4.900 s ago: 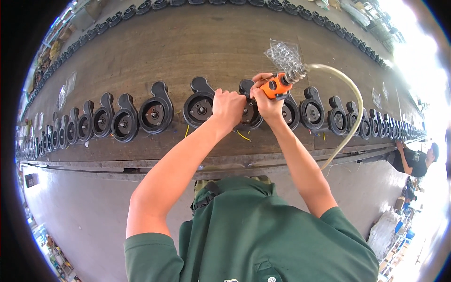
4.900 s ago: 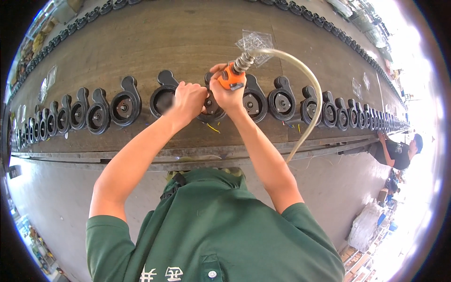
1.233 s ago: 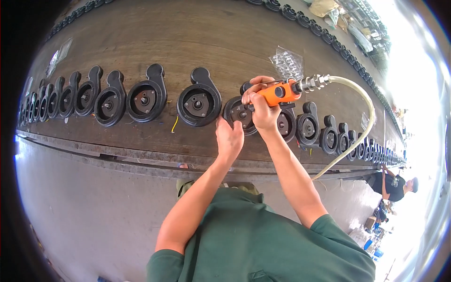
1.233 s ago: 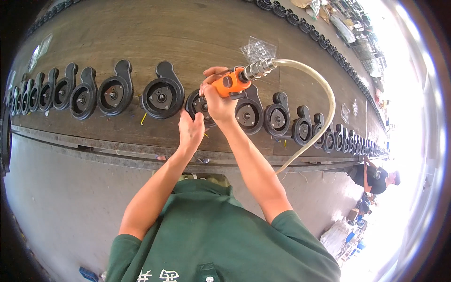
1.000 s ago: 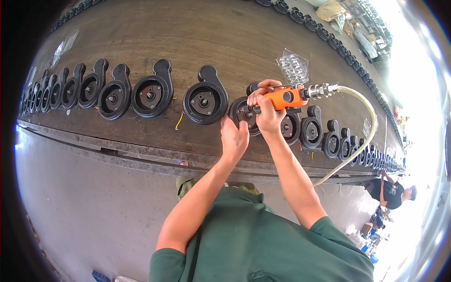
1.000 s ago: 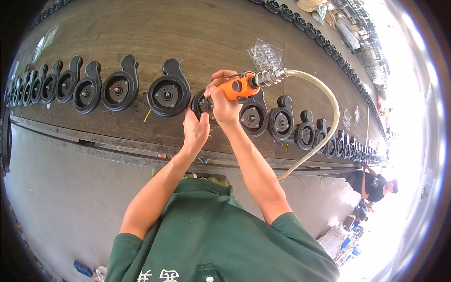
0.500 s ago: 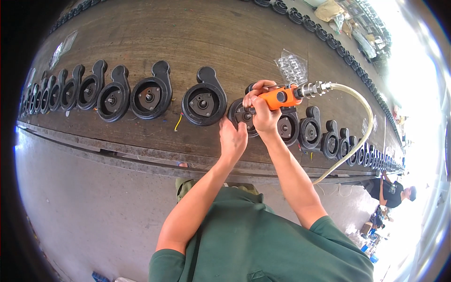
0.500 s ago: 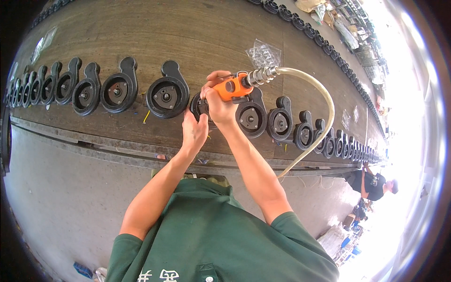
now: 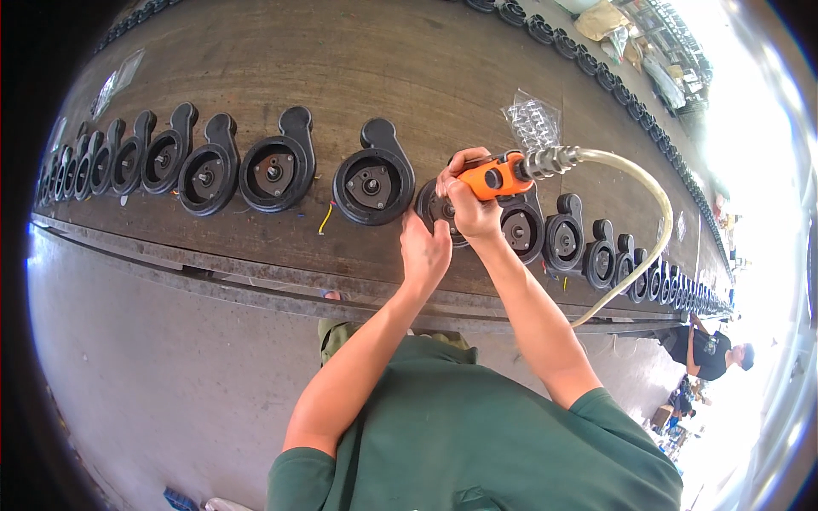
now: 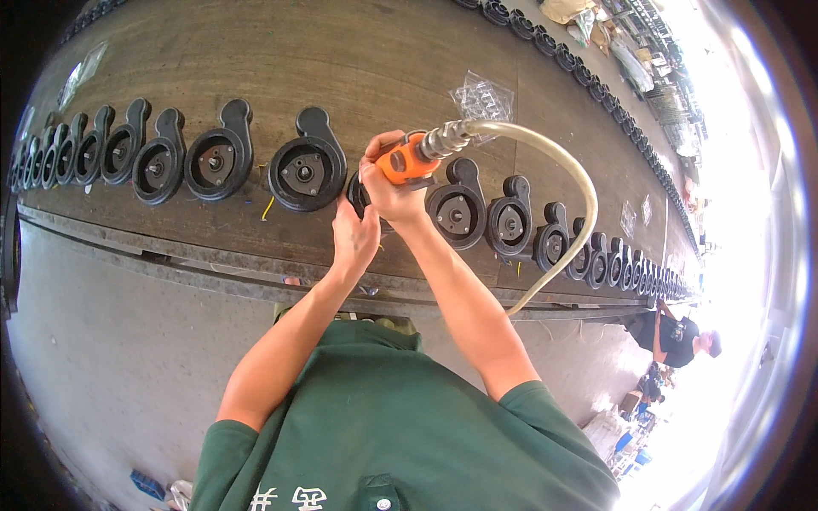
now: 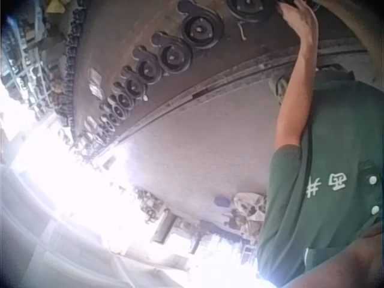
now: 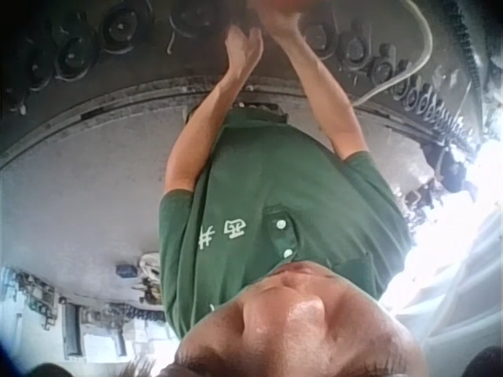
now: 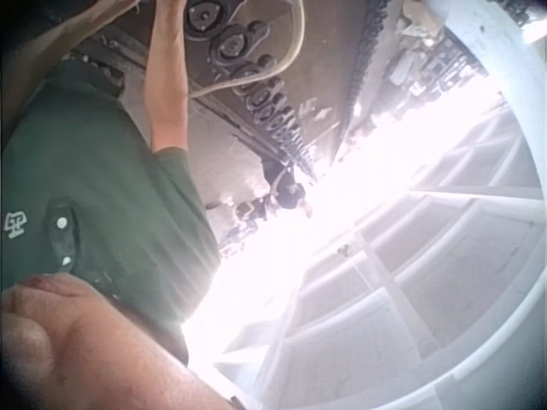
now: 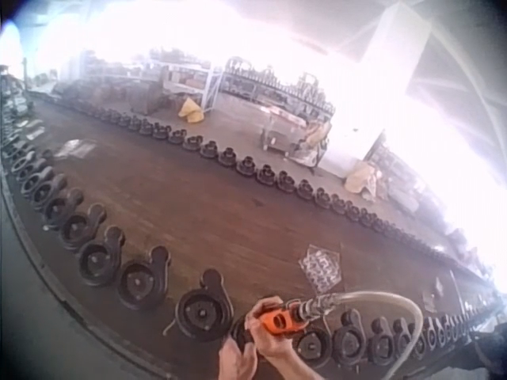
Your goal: The person uses a powered nut driver to fasten components onto a series of circular mechanical parts arranged on a long industrial workbench.
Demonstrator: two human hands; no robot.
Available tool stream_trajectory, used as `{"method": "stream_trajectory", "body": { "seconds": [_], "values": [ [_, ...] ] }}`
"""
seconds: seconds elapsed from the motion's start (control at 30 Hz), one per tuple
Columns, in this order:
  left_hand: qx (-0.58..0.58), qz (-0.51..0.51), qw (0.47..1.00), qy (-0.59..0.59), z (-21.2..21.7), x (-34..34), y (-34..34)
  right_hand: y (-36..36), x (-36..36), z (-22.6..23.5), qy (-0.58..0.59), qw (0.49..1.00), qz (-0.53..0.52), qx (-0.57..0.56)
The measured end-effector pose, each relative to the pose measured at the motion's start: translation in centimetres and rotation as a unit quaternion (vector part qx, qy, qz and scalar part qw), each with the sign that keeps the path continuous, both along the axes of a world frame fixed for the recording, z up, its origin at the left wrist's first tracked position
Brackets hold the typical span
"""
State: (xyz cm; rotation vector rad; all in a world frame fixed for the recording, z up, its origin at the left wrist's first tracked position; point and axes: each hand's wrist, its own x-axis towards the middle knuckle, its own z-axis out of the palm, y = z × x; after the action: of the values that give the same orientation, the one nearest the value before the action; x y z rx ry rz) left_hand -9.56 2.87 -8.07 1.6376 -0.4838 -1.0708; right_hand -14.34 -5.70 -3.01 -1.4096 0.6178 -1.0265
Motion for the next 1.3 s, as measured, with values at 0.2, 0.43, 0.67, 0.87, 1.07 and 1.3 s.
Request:
{"method": "stream_trajectory", "body": {
  "seconds": [0.2,0.43,0.67,0.87,1.07,1.3],
  "values": [
    [0.008,0.008,1.0,0.011,0.8,0.0,0.0,-0.4,0.4,-1.3,-0.059,0.998,-0.03,0.006],
    [0.01,-0.002,1.0,0.018,0.5,-0.1,-0.1,-0.2,0.5,0.4,-0.05,0.998,-0.045,-0.008],
    [0.039,-0.039,0.998,-0.005,0.5,-0.7,0.1,1.3,-1.6,0.5,-0.034,0.996,-0.06,-0.049],
    [0.009,-0.019,1.0,0.014,-1.5,-0.1,-0.2,1.5,0.0,1.6,-0.03,0.996,-0.076,-0.021],
    [-0.036,-0.011,0.999,-0.004,-1.8,-0.3,-0.1,3.2,-3.9,2.4,-0.08,0.992,-0.1,-0.002],
    [-0.039,-0.011,0.996,0.083,-1.8,-0.2,-0.5,3.1,-5.4,1.5,-0.069,0.99,-0.126,0.011]
  ]
}}
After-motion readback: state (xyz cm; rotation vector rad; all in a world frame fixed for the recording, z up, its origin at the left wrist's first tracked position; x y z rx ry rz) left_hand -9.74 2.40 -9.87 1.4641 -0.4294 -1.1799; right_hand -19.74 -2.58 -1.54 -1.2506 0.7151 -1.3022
